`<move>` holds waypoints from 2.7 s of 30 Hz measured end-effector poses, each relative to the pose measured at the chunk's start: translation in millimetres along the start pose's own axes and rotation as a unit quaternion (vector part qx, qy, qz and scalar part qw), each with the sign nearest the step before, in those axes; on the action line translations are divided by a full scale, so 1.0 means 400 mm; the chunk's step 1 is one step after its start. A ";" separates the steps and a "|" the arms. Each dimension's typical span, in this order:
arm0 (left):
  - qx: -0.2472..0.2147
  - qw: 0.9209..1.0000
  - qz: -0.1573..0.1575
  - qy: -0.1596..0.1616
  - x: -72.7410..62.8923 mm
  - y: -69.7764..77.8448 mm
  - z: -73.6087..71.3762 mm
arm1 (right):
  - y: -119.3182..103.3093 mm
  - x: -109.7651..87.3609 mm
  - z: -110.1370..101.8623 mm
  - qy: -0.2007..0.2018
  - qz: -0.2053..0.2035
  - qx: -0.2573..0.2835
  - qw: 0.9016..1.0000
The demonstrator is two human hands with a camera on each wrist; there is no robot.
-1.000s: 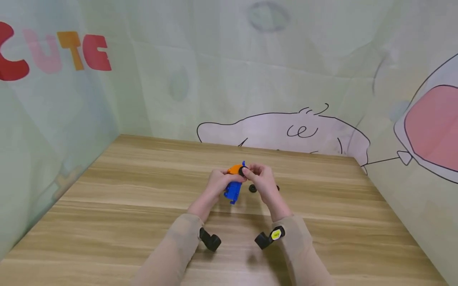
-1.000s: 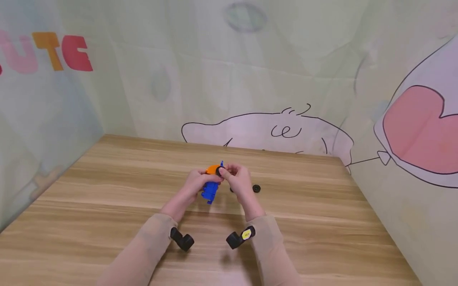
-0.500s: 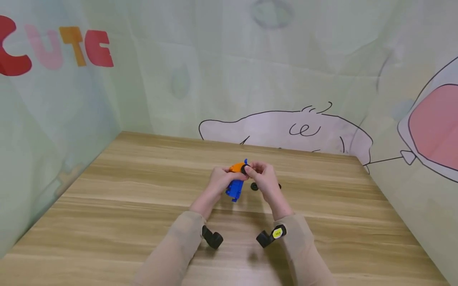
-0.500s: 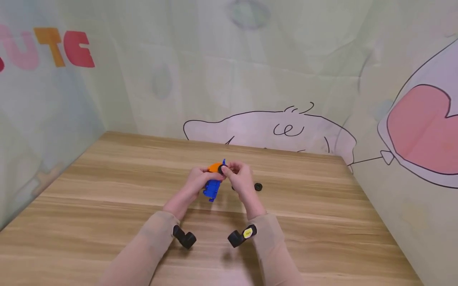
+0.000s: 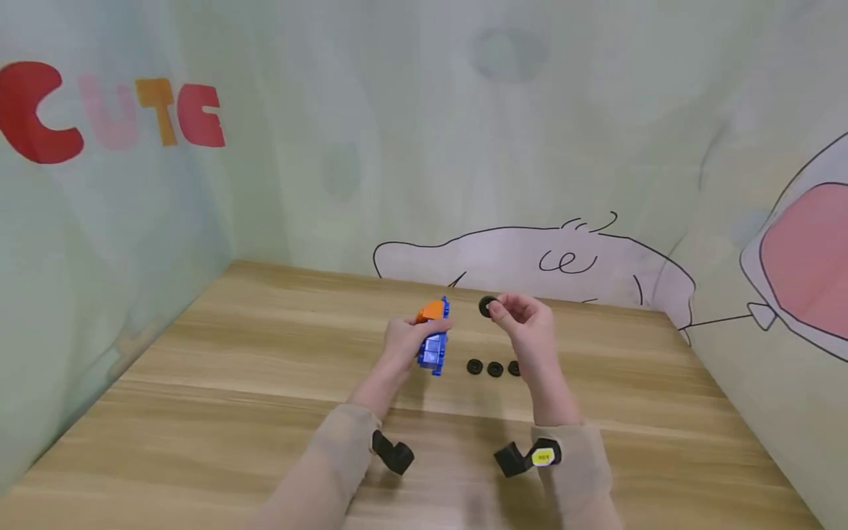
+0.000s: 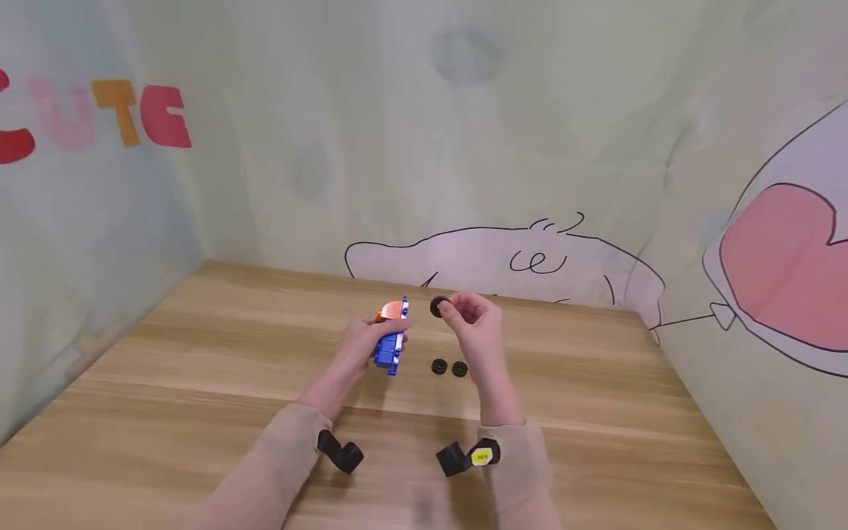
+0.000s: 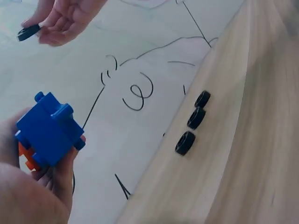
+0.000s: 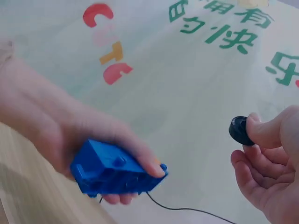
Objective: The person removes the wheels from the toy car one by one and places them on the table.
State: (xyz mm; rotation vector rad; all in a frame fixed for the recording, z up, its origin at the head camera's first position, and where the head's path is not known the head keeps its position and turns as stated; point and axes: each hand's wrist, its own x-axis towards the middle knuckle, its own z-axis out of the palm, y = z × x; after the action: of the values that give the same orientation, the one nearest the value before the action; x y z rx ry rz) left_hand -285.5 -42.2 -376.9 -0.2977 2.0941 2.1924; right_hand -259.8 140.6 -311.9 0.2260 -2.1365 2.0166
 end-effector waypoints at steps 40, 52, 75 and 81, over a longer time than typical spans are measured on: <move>-0.057 0.998 -0.005 -0.018 0.033 -0.023 -0.032 | 0.264 0.047 0.044 -0.036 0.049 -0.278 0.959; -0.043 0.999 -0.015 -0.021 0.032 -0.023 -0.031 | 0.287 0.046 0.053 -0.056 0.035 -0.329 0.942; -0.012 0.999 -0.029 -0.027 0.034 -0.031 -0.027 | 0.296 0.040 0.060 -0.080 0.067 -0.362 0.926; -0.007 0.999 -0.038 -0.018 0.038 -0.038 -0.030 | 0.290 0.038 0.062 -0.082 0.078 -0.358 0.927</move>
State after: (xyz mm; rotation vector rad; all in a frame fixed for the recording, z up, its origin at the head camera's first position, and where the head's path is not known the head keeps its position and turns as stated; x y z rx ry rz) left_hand -296.4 -54.2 -395.3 -0.3293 2.0157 2.1543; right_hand -303.5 123.2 -422.0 0.1099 -2.9013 1.1738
